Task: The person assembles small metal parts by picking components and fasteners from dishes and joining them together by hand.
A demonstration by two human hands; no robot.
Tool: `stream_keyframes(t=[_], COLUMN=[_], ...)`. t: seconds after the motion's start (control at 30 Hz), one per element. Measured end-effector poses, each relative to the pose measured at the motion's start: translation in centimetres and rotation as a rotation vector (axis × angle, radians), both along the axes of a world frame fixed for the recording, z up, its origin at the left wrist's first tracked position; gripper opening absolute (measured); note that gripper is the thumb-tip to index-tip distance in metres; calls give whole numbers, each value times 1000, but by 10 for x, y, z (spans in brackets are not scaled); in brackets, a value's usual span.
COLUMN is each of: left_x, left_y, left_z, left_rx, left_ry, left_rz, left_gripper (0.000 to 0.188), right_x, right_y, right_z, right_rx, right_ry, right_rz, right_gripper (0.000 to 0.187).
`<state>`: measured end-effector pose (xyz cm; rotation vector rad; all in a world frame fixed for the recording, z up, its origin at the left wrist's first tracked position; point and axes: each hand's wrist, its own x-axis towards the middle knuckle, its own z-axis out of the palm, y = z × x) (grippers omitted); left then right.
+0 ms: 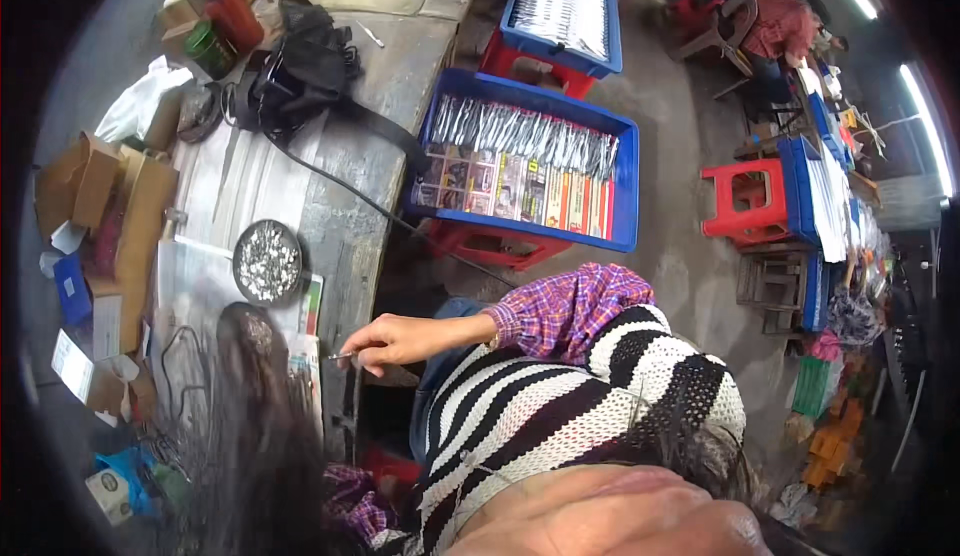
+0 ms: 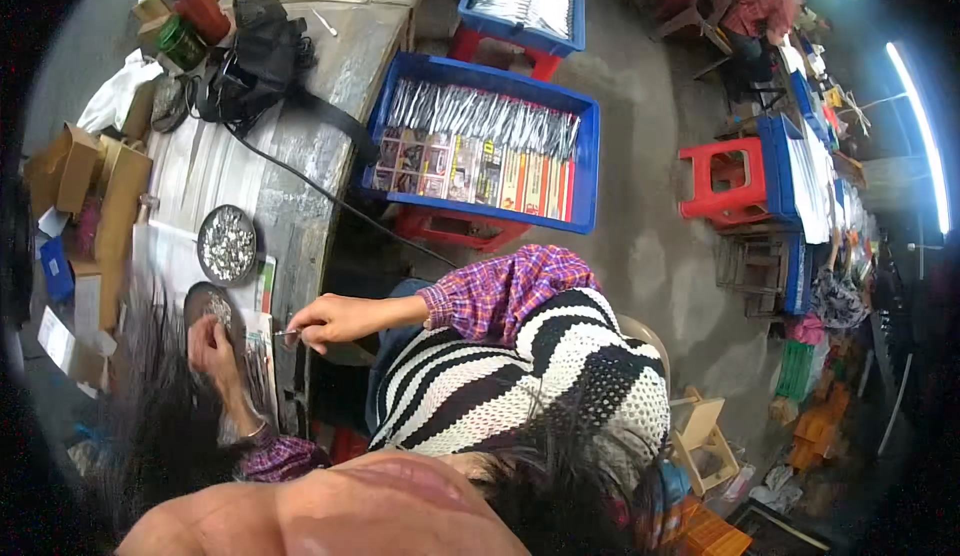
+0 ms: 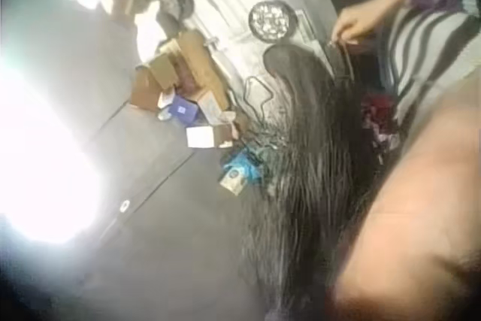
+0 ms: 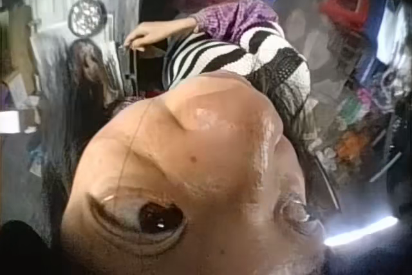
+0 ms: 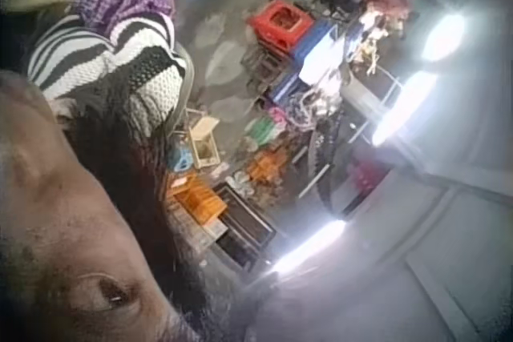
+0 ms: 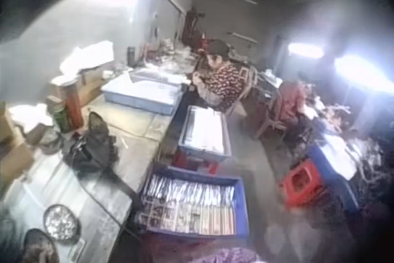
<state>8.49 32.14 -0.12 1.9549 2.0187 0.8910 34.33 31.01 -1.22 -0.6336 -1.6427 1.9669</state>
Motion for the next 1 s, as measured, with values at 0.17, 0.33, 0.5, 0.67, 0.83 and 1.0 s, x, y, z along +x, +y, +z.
stream_keyframes(t=[0.17,0.33,0.5,0.67,0.83,1.0], left_x=[15,8,5,-10,-3,1], left_y=[1,3,6,5,3,-4], left_z=[12,13,11,-8,1,11], left_rx=[-52,30,40,53,-53,1], left_ry=[-48,9,3,43,-81,-33], left_rz=[26,-6,-29,-10,30,45], left_gripper=[9,7,8,10,5,3], right_x=[11,1,3,7,12,14], right_y=[-5,-8,-7,-9,-11,-16], right_z=[-6,-4,-8,-4,-4,-6], right_rx=[35,27,41,73,69,64], right_ry=[-62,-10,-2,-9,-39,25], right_rz=[-72,-58,-27,28,42,16], right_gripper=[30,32,33,33,34,35])
